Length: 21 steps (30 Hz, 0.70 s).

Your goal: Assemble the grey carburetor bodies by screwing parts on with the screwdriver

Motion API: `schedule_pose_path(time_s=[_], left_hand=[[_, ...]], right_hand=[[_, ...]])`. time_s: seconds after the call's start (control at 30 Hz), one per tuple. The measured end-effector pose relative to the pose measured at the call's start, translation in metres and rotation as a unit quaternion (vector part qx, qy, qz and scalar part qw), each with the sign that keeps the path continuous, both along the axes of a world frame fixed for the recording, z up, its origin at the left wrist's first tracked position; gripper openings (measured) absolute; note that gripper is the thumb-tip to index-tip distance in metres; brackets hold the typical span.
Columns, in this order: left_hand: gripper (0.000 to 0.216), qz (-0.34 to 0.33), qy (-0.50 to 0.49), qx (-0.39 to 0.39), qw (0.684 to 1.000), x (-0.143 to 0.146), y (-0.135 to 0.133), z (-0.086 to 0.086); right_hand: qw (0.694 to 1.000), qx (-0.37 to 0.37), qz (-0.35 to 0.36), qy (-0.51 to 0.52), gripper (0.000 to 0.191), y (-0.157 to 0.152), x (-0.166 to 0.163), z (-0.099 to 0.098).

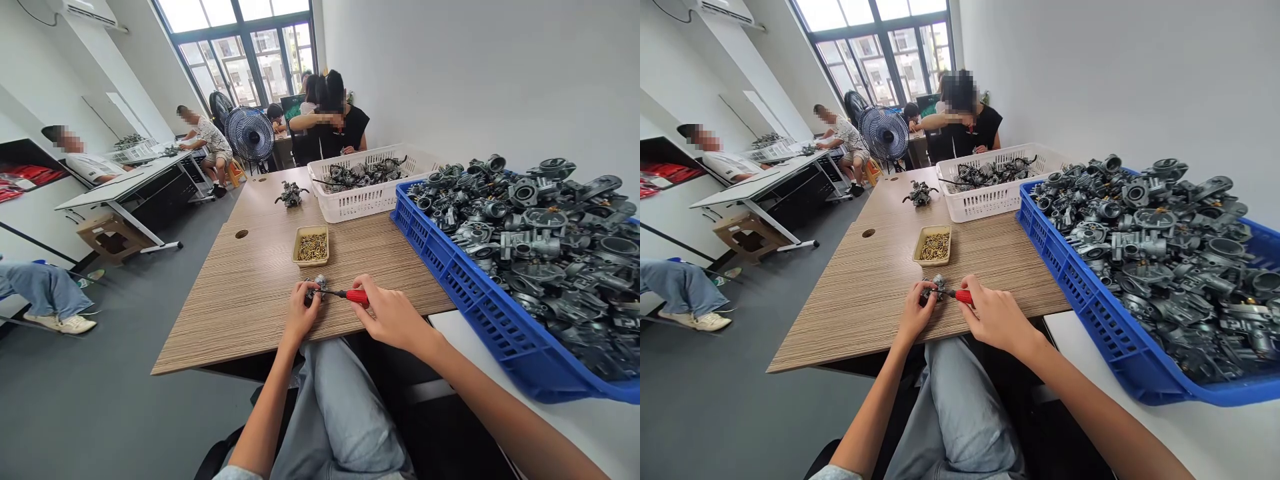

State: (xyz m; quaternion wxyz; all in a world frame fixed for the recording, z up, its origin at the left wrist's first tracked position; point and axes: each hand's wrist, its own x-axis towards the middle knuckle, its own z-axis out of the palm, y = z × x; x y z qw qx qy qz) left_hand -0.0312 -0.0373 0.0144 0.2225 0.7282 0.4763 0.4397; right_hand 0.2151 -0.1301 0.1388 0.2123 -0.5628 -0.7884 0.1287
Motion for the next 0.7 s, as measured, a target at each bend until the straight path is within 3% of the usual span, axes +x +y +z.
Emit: schedule_pose_path(time_s=[0.13,0.37,0.57,0.7], left_hand=[[0.013,0.003,0.002,0.000,1.000,0.0005,-0.0001,0.0002],[0.012,0.003,0.001,0.000,1.000,0.0000,0.0009,0.0000],[0.013,0.004,0.004,-0.004,1.000,-0.0004,0.0010,0.0001],[0.013,0.003,0.004,-0.004,1.000,0.0000,0.0005,0.0010]], right_hand=[[1.000,-0.007,-0.008,-0.023,0.015,-0.0003,-0.0012,0.0007],[0.994,-0.006,-0.062,-0.085,0.024,0.0020,-0.0058,-0.0021],[1.000,0.002,-0.001,-0.006,0.020,0.0005,-0.0016,-0.0014],[1.000,0.001,0.006,-0.013,0.014,-0.0002,-0.0008,-0.0003]])
